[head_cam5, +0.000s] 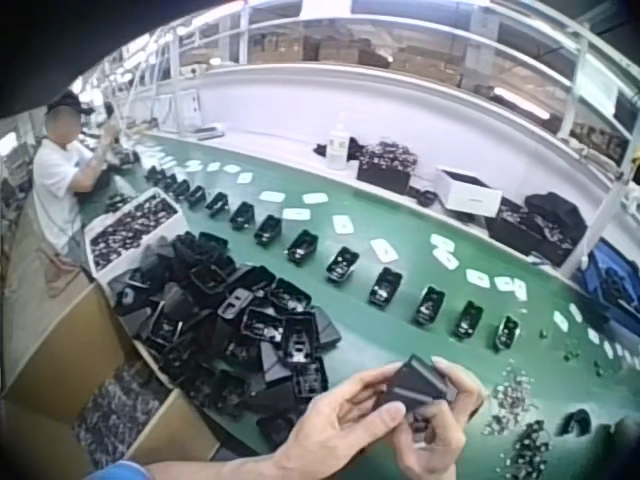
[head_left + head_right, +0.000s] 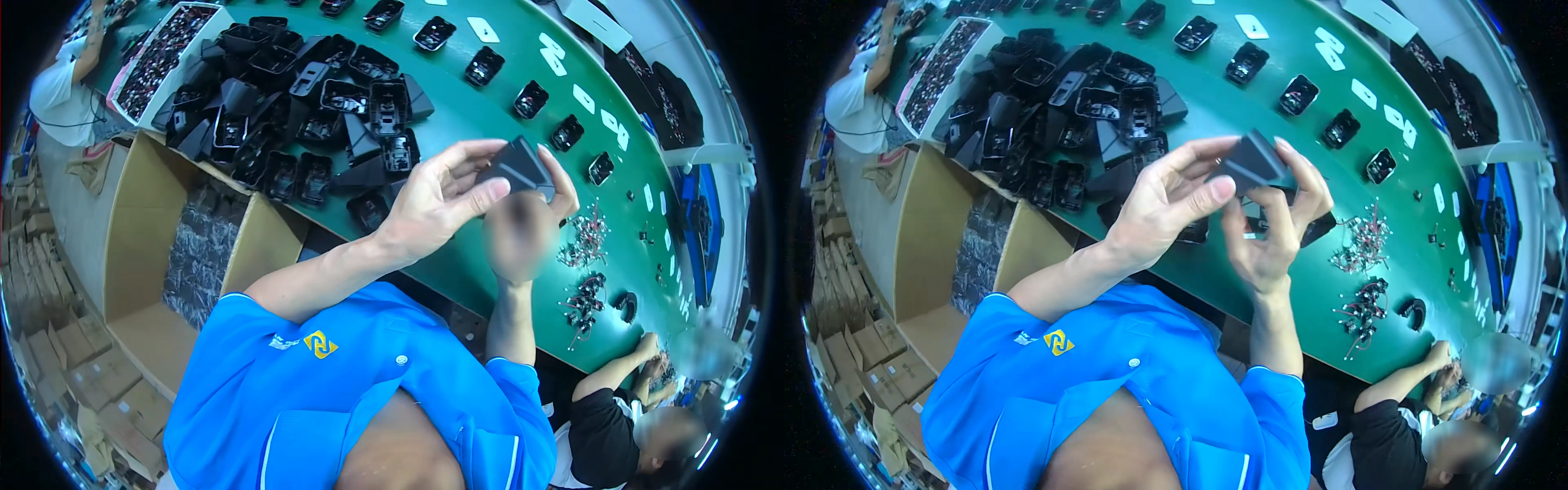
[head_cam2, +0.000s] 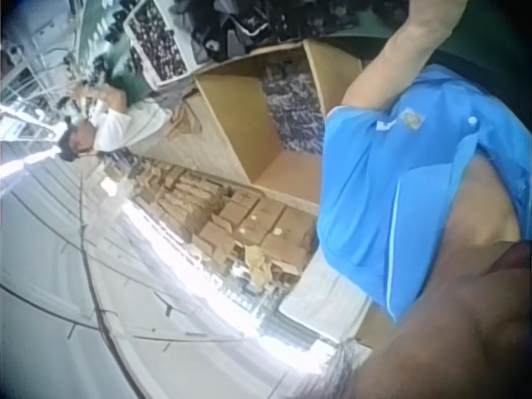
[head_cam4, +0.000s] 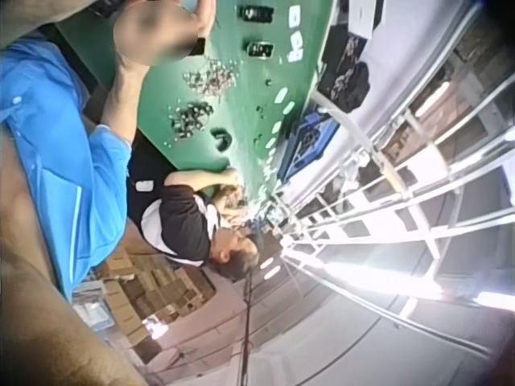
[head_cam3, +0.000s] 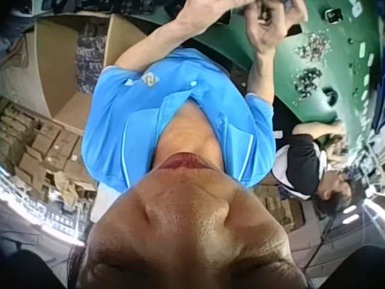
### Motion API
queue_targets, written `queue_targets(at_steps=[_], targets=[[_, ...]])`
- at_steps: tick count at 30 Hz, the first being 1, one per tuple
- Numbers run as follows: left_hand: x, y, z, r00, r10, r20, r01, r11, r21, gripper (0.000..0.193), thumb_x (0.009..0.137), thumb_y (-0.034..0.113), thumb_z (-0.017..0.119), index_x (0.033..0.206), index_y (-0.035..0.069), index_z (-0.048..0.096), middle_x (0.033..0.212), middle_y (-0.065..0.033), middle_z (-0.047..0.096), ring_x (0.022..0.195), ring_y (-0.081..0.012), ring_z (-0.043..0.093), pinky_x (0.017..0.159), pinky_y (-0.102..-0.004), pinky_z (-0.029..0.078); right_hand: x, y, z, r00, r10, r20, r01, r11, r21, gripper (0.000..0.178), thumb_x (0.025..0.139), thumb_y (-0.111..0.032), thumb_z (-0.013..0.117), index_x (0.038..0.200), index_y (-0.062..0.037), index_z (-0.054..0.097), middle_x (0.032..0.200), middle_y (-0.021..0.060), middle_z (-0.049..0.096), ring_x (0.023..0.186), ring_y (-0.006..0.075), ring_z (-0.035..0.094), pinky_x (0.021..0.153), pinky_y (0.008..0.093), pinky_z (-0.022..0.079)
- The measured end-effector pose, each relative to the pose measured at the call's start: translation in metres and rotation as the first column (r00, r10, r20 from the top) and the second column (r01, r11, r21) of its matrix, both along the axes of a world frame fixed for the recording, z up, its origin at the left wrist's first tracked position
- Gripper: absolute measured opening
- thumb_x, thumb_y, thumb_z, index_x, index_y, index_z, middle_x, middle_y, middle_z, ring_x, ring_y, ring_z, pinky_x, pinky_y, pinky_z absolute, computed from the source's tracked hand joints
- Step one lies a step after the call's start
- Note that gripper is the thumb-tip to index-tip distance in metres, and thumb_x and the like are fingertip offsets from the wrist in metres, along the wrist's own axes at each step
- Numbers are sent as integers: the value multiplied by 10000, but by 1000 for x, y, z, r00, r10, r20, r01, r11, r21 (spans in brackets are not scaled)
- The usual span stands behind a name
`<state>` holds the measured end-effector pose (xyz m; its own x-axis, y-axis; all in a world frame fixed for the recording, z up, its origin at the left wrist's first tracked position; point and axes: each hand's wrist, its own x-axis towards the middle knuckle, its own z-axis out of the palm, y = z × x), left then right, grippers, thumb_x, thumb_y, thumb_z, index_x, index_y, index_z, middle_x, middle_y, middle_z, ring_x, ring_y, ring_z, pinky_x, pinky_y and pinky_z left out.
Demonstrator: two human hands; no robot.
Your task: Assembling small electronic components and placing them into a shipping box with bubble wrap.
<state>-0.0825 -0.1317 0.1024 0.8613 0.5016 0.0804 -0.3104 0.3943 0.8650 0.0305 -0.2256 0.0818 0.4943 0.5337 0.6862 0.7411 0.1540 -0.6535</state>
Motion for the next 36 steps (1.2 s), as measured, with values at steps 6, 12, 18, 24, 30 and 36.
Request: queue_targets(at_steps=[6,12,18,24,30,36], targets=[[-22,-1,-3,931,362,-40,-302,830,469,581,897,85,690,1422,19,449,1322,-150,561,1187,-284,567,1033,-379,441,20,-4,23,939,-73,335,134,978,-163,247,674,-164,829,823,-128,635,1421,59,519,1276,277,416,1096,440,247],[-117,44,-53,462,885,48,-90,-7,996,461,928,158,632,1373,89,531,1474,-150,435,1325,-321,406,1130,-452,262,189,-103,50,694,-420,584,689,623,-371,266,723,-301,819,882,-139,678,1396,18,550,1249,253,420,1074,468,218],[-108,48,-90,460,887,36,-21,-30,999,456,932,149,616,1379,114,533,1499,-144,397,1349,-332,380,1144,-480,231,275,-158,33,769,-382,512,618,240,-749,296,730,-305,825,948,-159,688,1393,2,546,1285,246,405,1088,477,219],[-65,61,-94,572,820,15,-41,10,999,440,926,120,609,1362,114,553,1488,-131,410,1353,-324,378,1138,-484,243,299,-139,7,849,-264,458,520,257,-815,303,713,-300,834,946,-168,693,1393,-7,541,1281,237,410,1103,479,218],[-25,69,-87,675,736,39,-103,42,994,411,909,89,626,1318,106,584,1446,-112,461,1346,-314,394,1129,-468,275,306,-127,3,877,-203,435,477,272,-836,308,699,-294,843,929,-163,686,1391,-4,540,1278,240,412,1110,477,218],[-21,77,-81,725,688,35,-122,79,989,370,888,60,659,1254,89,607,1377,-89,531,1322,-299,435,1122,-437,320,306,-127,3,853,-179,490,521,240,-819,302,695,-266,854,924,-143,700,1333,16,565,1258,254,429,1103,507,249]])
